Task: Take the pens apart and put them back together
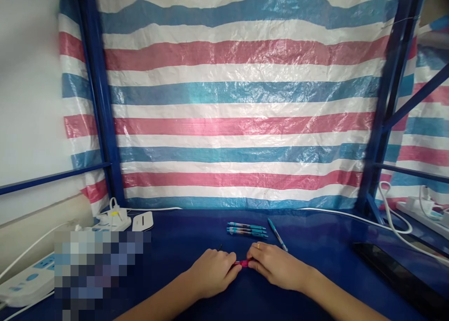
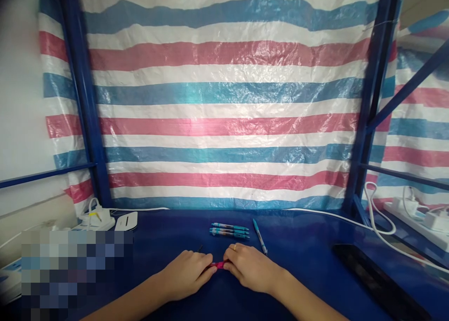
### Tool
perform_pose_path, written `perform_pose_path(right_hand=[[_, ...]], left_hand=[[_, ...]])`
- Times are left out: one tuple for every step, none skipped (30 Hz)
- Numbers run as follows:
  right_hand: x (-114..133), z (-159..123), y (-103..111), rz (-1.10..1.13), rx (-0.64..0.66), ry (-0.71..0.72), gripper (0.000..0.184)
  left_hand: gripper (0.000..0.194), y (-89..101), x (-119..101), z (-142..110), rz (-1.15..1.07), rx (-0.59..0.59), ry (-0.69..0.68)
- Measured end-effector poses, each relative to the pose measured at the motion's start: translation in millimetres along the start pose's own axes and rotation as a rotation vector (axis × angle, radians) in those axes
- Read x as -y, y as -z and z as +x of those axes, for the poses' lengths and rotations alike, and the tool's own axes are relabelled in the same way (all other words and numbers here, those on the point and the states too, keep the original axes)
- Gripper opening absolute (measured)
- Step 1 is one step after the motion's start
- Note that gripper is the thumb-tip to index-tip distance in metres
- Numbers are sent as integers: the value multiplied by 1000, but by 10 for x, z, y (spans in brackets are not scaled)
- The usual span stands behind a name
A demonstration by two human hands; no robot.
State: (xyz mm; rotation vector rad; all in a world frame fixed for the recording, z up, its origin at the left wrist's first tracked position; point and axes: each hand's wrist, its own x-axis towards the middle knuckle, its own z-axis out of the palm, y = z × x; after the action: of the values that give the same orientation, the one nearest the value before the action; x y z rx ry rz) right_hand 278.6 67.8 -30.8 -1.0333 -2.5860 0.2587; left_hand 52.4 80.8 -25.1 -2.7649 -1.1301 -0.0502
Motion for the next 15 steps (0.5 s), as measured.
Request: perform_pose_path(right_hand=[[3, -4, -1, 14, -2, -11, 13], [6, -8, 0, 30, -3, -18, 11], [8, -10, 0, 39, -1, -14, 18], [11, -10, 0, 39, 0, -3, 23], [12, -8, -1, 32, 2, 13, 24], [11, -3, -3, 23, 3, 30, 21], [10, 2, -6, 18, 6, 41, 19], [7, 6, -10, 20, 10, 43, 20], [2, 9, -14, 28, 15, 34, 18], [-2, 8, -18, 43, 17, 18, 12], [-7, 5, -21, 56, 14, -1, 5], [-11, 2, -24, 66, 10, -18, 10], [-14, -1, -25, 69, 8, -27, 18], [-14, -3, -25, 64, 7, -23, 24], [-13, -1, -25, 52, 7, -11, 26]], left_hand=[[35, 2, 0, 0, 7, 1, -5], [35, 3, -1, -1, 14, 1, -8], [34, 3, -1, -2, 18, 0, -9], [34, 3, -2, -3, 19, -1, -10], [34, 1, -4, -4, 16, -4, -13], [33, 0, -7, -6, 12, -9, -16], [33, -3, -12, -8, 10, -14, -20], [33, -6, -19, -9, 10, -20, -24], [33, -9, -25, -11, 14, -23, -30], [32, -12, -32, -12, 18, -24, -35], [32, -14, -36, -12, 22, -23, -40], [31, -16, -37, -11, 25, -20, -43], [31, -16, -34, -10, 28, -19, -43], [32, -15, -28, -8, 30, -19, -40], [32, -12, -19, -7, 30, -22, -36]])
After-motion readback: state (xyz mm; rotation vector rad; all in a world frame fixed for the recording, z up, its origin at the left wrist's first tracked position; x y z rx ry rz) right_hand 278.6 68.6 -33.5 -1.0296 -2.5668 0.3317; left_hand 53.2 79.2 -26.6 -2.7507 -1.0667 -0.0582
